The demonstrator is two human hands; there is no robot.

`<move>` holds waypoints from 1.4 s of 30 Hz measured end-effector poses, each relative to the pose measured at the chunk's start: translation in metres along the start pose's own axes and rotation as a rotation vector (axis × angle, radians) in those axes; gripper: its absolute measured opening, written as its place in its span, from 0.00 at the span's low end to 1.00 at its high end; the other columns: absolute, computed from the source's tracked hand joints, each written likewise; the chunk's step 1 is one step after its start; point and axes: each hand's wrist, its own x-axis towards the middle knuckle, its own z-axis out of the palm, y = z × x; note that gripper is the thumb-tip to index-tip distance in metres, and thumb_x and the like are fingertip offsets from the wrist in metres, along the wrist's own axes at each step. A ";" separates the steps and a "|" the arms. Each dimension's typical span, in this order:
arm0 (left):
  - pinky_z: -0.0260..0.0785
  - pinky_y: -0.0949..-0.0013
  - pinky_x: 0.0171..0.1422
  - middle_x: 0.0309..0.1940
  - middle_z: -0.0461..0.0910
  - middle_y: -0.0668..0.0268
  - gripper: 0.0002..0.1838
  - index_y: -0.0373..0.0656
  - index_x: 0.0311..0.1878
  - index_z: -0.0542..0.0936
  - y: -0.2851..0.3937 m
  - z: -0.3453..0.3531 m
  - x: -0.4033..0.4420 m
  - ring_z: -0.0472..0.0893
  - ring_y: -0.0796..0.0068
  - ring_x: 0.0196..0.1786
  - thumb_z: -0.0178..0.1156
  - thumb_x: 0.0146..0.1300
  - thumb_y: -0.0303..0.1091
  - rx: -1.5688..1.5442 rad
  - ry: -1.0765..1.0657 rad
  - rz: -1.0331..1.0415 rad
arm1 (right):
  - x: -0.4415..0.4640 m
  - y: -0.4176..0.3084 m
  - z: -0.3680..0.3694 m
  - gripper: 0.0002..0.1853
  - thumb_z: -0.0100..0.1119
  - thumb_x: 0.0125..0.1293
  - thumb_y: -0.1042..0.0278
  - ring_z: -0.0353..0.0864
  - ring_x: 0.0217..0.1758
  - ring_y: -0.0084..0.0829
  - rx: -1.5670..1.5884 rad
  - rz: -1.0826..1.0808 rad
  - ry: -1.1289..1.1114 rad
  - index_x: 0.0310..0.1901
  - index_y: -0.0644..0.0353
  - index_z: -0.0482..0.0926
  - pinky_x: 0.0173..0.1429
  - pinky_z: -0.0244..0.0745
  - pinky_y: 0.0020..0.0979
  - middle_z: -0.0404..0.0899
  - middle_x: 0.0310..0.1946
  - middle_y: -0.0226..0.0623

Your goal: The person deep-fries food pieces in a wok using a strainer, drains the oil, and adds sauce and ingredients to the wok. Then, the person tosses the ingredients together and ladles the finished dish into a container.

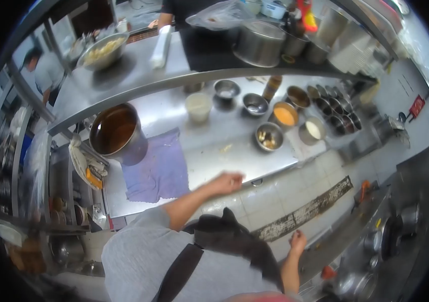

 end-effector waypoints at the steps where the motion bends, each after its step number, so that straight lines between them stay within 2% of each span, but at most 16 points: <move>1: 0.72 0.65 0.51 0.42 0.81 0.60 0.18 0.45 0.54 0.76 0.035 -0.043 0.008 0.80 0.68 0.44 0.56 0.60 0.36 -0.021 0.135 0.054 | 0.002 -0.021 -0.004 0.14 0.53 0.61 0.69 0.79 0.19 0.28 0.023 0.029 0.010 0.47 0.64 0.78 0.24 0.73 0.30 0.79 0.23 0.41; 5: 0.70 0.71 0.49 0.40 0.82 0.65 0.12 0.41 0.48 0.79 0.145 -0.210 -0.006 0.80 0.75 0.43 0.57 0.60 0.26 0.235 0.884 0.652 | -0.026 -0.025 0.020 0.16 0.53 0.61 0.68 0.79 0.22 0.29 -0.056 -0.038 -0.141 0.49 0.66 0.77 0.26 0.74 0.30 0.79 0.26 0.41; 8: 0.71 0.75 0.38 0.30 0.82 0.62 0.10 0.39 0.42 0.81 0.159 -0.302 -0.017 0.80 0.78 0.32 0.58 0.56 0.23 0.381 1.264 0.715 | -0.084 -0.045 0.024 0.16 0.53 0.60 0.71 0.82 0.24 0.35 -0.241 -0.126 -0.317 0.48 0.67 0.77 0.31 0.75 0.33 0.81 0.27 0.46; 9: 0.72 0.71 0.41 0.32 0.83 0.62 0.11 0.43 0.43 0.82 0.152 -0.324 -0.015 0.82 0.71 0.34 0.58 0.56 0.30 0.315 1.362 0.571 | -0.097 -0.020 0.037 0.16 0.54 0.59 0.68 0.83 0.33 0.44 -0.277 -0.179 -0.308 0.46 0.67 0.79 0.40 0.75 0.37 0.81 0.31 0.52; 10: 0.70 0.78 0.43 0.33 0.82 0.66 0.12 0.39 0.47 0.81 0.147 -0.338 -0.019 0.78 0.82 0.36 0.60 0.60 0.30 0.288 1.343 0.382 | -0.105 0.005 0.038 0.16 0.54 0.59 0.68 0.83 0.33 0.44 -0.283 -0.150 -0.323 0.46 0.67 0.79 0.40 0.75 0.37 0.81 0.31 0.52; 12: 0.71 0.74 0.46 0.35 0.83 0.63 0.15 0.43 0.47 0.81 0.124 -0.362 -0.023 0.81 0.77 0.38 0.60 0.59 0.38 0.459 1.301 0.174 | -0.136 -0.009 0.029 0.16 0.56 0.57 0.64 0.81 0.41 0.49 -0.438 0.077 -0.408 0.42 0.67 0.81 0.46 0.74 0.41 0.81 0.34 0.55; 15: 0.68 0.65 0.56 0.42 0.82 0.60 0.20 0.54 0.48 0.81 0.110 -0.372 -0.015 0.79 0.59 0.50 0.55 0.55 0.51 0.733 1.180 -0.189 | -0.128 0.096 0.036 0.15 0.56 0.57 0.64 0.81 0.42 0.50 -0.467 0.051 -0.387 0.39 0.67 0.81 0.46 0.75 0.41 0.81 0.34 0.54; 18: 0.67 0.66 0.58 0.45 0.81 0.60 0.21 0.55 0.49 0.81 0.104 -0.386 -0.009 0.78 0.61 0.52 0.56 0.54 0.53 0.809 1.166 -0.309 | -0.145 0.070 0.014 0.11 0.59 0.54 0.71 0.82 0.40 0.48 -0.370 0.037 -0.211 0.36 0.69 0.81 0.43 0.76 0.40 0.81 0.32 0.54; 19: 0.67 0.64 0.57 0.45 0.80 0.58 0.23 0.53 0.47 0.81 0.108 -0.383 -0.010 0.77 0.56 0.52 0.53 0.52 0.53 0.783 1.182 -0.275 | -0.141 0.008 -0.003 0.11 0.59 0.54 0.70 0.83 0.36 0.46 -0.385 0.150 -0.298 0.37 0.69 0.81 0.42 0.77 0.39 0.81 0.30 0.53; 21: 0.67 0.64 0.58 0.46 0.80 0.58 0.23 0.53 0.48 0.81 0.109 -0.384 -0.007 0.77 0.56 0.53 0.53 0.52 0.53 0.779 1.173 -0.295 | -0.110 0.085 0.024 0.12 0.58 0.55 0.70 0.84 0.29 0.42 -0.500 -0.129 -0.200 0.38 0.68 0.81 0.40 0.77 0.37 0.81 0.27 0.51; 23: 0.66 0.64 0.58 0.47 0.80 0.58 0.23 0.53 0.48 0.81 0.111 -0.381 -0.008 0.76 0.57 0.54 0.53 0.52 0.53 0.758 1.158 -0.342 | -0.102 0.026 0.026 0.12 0.56 0.56 0.70 0.83 0.26 0.39 -0.343 0.044 -0.205 0.40 0.66 0.81 0.41 0.78 0.37 0.82 0.28 0.49; 26: 0.66 0.63 0.59 0.48 0.79 0.58 0.23 0.53 0.48 0.81 0.106 -0.386 -0.008 0.76 0.57 0.54 0.53 0.52 0.52 0.812 1.129 -0.354 | -0.070 0.007 0.055 0.13 0.55 0.57 0.69 0.81 0.36 0.48 -0.230 0.178 -0.289 0.41 0.66 0.79 0.40 0.76 0.39 0.80 0.28 0.52; 28: 0.66 0.63 0.59 0.48 0.79 0.58 0.23 0.54 0.48 0.81 0.110 -0.384 -0.007 0.76 0.57 0.54 0.53 0.52 0.52 0.829 1.125 -0.359 | -0.067 -0.014 0.070 0.15 0.55 0.57 0.68 0.83 0.30 0.41 -0.166 0.076 -0.334 0.44 0.64 0.80 0.43 0.76 0.39 0.82 0.31 0.49; 31: 0.66 0.63 0.59 0.48 0.79 0.58 0.22 0.54 0.48 0.81 0.114 -0.380 -0.008 0.76 0.57 0.54 0.52 0.52 0.51 0.844 1.126 -0.378 | -0.068 -0.016 0.099 0.14 0.56 0.57 0.67 0.82 0.36 0.46 -0.186 -0.196 -0.250 0.43 0.62 0.80 0.44 0.75 0.41 0.81 0.31 0.50; 35: 0.66 0.62 0.58 0.48 0.79 0.58 0.21 0.54 0.47 0.81 0.116 -0.376 -0.007 0.76 0.57 0.54 0.52 0.52 0.50 0.836 1.160 -0.394 | -0.080 -0.016 0.108 0.12 0.56 0.56 0.68 0.79 0.42 0.50 -0.281 -0.161 -0.414 0.41 0.61 0.81 0.48 0.74 0.44 0.80 0.34 0.52; 42: 0.67 0.61 0.57 0.47 0.80 0.59 0.21 0.54 0.47 0.81 0.115 -0.375 -0.008 0.77 0.56 0.52 0.53 0.53 0.50 0.857 1.150 -0.362 | -0.108 0.035 0.070 0.14 0.57 0.54 0.68 0.80 0.42 0.49 -0.394 -0.089 -0.372 0.42 0.60 0.82 0.51 0.74 0.42 0.81 0.35 0.52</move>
